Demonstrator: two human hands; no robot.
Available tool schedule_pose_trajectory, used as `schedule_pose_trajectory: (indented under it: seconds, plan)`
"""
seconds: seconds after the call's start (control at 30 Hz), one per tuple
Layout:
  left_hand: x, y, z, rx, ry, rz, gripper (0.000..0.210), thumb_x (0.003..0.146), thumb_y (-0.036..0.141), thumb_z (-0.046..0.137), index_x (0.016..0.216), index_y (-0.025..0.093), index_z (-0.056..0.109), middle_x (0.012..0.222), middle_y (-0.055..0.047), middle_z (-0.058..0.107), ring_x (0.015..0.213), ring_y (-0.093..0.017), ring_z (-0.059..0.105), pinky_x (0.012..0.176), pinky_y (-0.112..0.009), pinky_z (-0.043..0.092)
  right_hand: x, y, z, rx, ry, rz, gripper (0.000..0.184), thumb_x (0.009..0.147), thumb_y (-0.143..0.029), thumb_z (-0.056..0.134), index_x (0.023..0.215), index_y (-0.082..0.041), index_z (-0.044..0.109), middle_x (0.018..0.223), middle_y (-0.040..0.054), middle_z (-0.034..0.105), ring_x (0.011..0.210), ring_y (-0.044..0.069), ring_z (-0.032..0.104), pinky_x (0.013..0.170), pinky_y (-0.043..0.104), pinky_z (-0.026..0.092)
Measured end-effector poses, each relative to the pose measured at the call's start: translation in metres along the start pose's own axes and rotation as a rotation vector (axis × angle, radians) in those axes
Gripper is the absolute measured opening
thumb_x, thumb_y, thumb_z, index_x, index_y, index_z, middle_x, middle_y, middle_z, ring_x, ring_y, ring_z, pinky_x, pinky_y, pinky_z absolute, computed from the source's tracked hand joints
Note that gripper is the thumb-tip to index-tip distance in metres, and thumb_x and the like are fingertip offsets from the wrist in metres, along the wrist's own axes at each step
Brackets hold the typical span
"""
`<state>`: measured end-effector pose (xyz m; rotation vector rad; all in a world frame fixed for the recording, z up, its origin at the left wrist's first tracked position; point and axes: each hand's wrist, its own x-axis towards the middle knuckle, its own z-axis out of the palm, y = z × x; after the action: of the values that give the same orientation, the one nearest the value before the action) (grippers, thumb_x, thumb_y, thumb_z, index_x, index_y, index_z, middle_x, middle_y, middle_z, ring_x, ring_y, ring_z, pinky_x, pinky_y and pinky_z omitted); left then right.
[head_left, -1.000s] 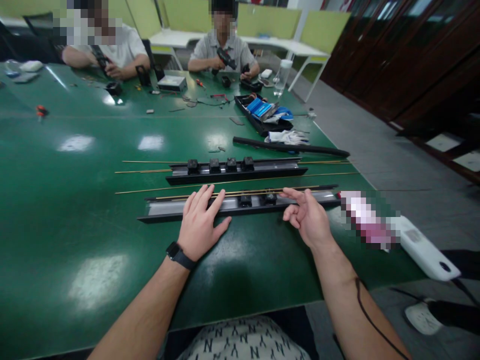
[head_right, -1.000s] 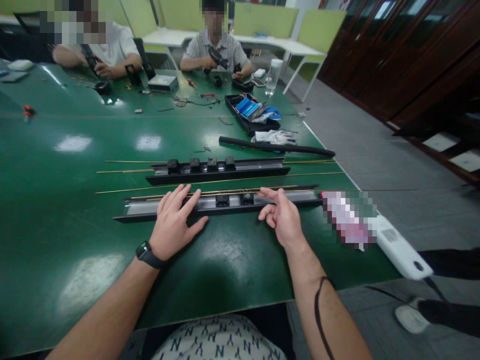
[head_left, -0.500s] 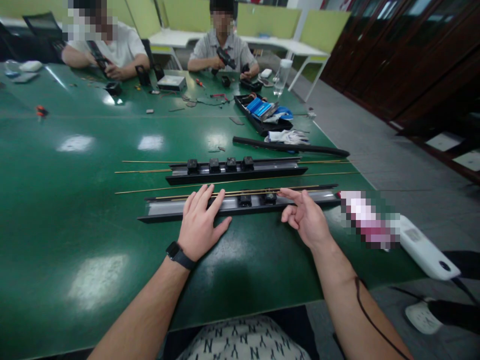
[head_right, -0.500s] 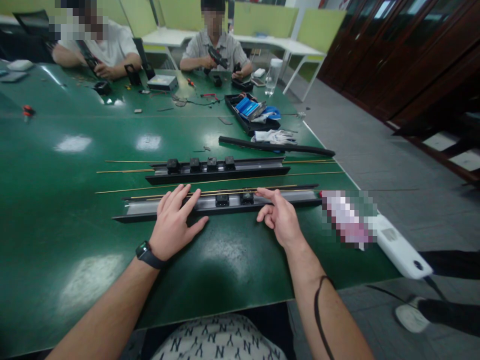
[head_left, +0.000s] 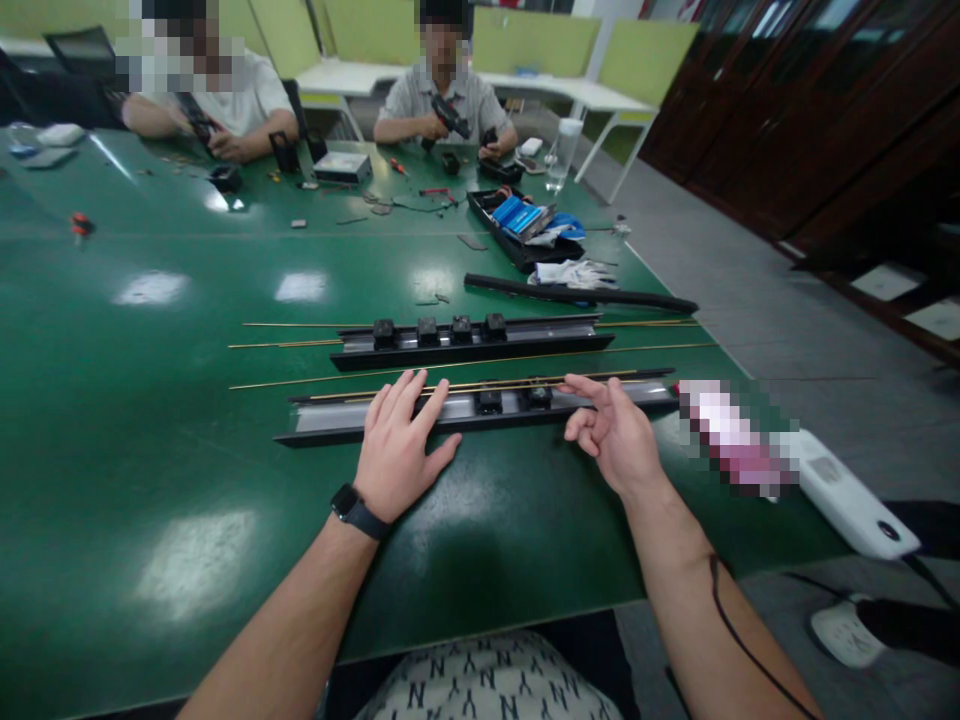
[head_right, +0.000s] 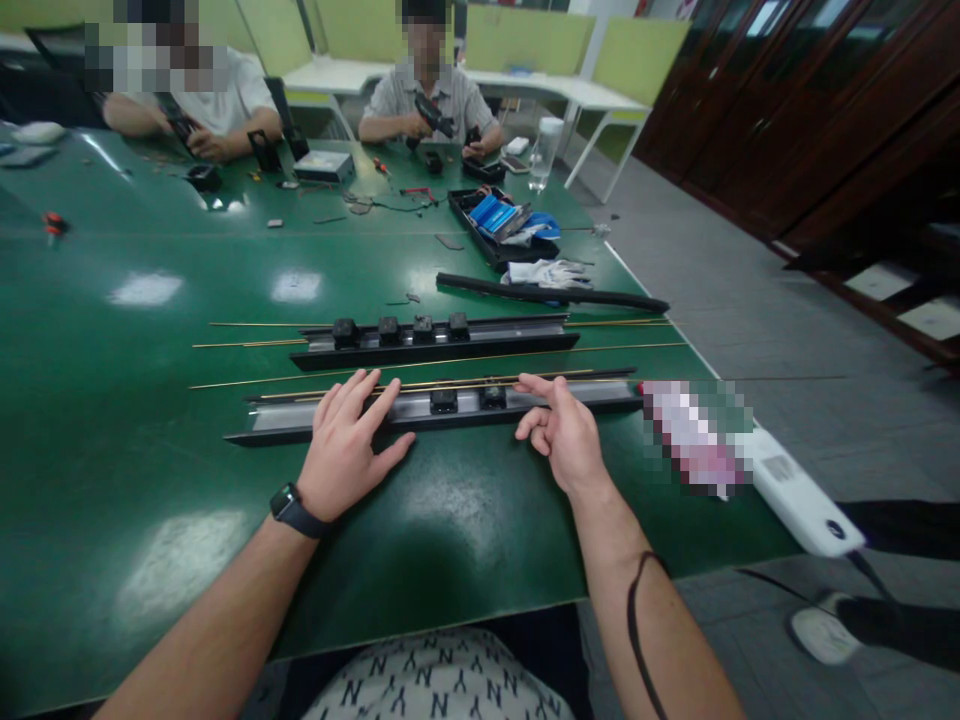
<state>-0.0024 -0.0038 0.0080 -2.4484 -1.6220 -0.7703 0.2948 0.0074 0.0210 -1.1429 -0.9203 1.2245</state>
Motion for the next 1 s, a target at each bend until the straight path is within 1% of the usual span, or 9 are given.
schedule_pose_trajectory:
  seconds: [0.37, 0.53, 0.8, 1.0]
  plan:
    - [0.0002, 0.0013, -0.0007, -0.028, 0.002, -0.009, 0.064, 0.095, 0.043, 0.064, 0.154, 0.023, 0.050, 0.162, -0.016, 0.046, 0.155, -0.034, 0.038, 0.127, -0.056, 0.028, -0.0023, -0.0014, -0.0002, -0.020, -0.025, 0.005, 0.051, 0.098, -0.064, 0.054, 0.116, -0.021, 0.075, 0.120, 0.0123, 0.073, 0.053, 0.009, 0.063, 0.033, 0.021, 0.022]
    - [0.0002, 0.0015, -0.0010, -0.030, -0.004, -0.011, 0.064, 0.095, 0.043, 0.063, 0.155, 0.023, 0.050, 0.162, -0.017, 0.047, 0.155, -0.034, 0.038, 0.127, -0.056, 0.028, -0.0027, -0.0010, 0.0010, -0.040, -0.049, 0.027, 0.053, 0.097, -0.065, 0.055, 0.117, -0.021, 0.076, 0.125, 0.0137, 0.073, 0.053, 0.009, 0.063, 0.034, 0.021, 0.023]
    - [-0.0005, 0.0006, 0.0000, -0.007, 0.000, -0.002, 0.064, 0.095, 0.043, 0.063, 0.155, 0.023, 0.049, 0.162, -0.016, 0.046, 0.155, -0.033, 0.038, 0.127, -0.054, 0.028, -0.0024, -0.0007, 0.0023, -0.022, -0.018, 0.017, 0.052, 0.097, -0.064, 0.057, 0.116, -0.019, 0.077, 0.123, 0.0147, 0.074, 0.052, 0.009, 0.063, 0.033, 0.020, 0.022]
    - [0.0000, 0.0003, -0.0006, -0.013, -0.005, -0.002, 0.064, 0.095, 0.043, 0.063, 0.155, 0.024, 0.050, 0.162, -0.016, 0.046, 0.155, -0.033, 0.038, 0.127, -0.055, 0.029, -0.0021, -0.0025, 0.0027, -0.036, 0.007, 0.011, 0.054, 0.095, -0.066, 0.057, 0.114, -0.019, 0.077, 0.121, 0.0149, 0.074, 0.052, 0.009, 0.063, 0.033, 0.020, 0.022]
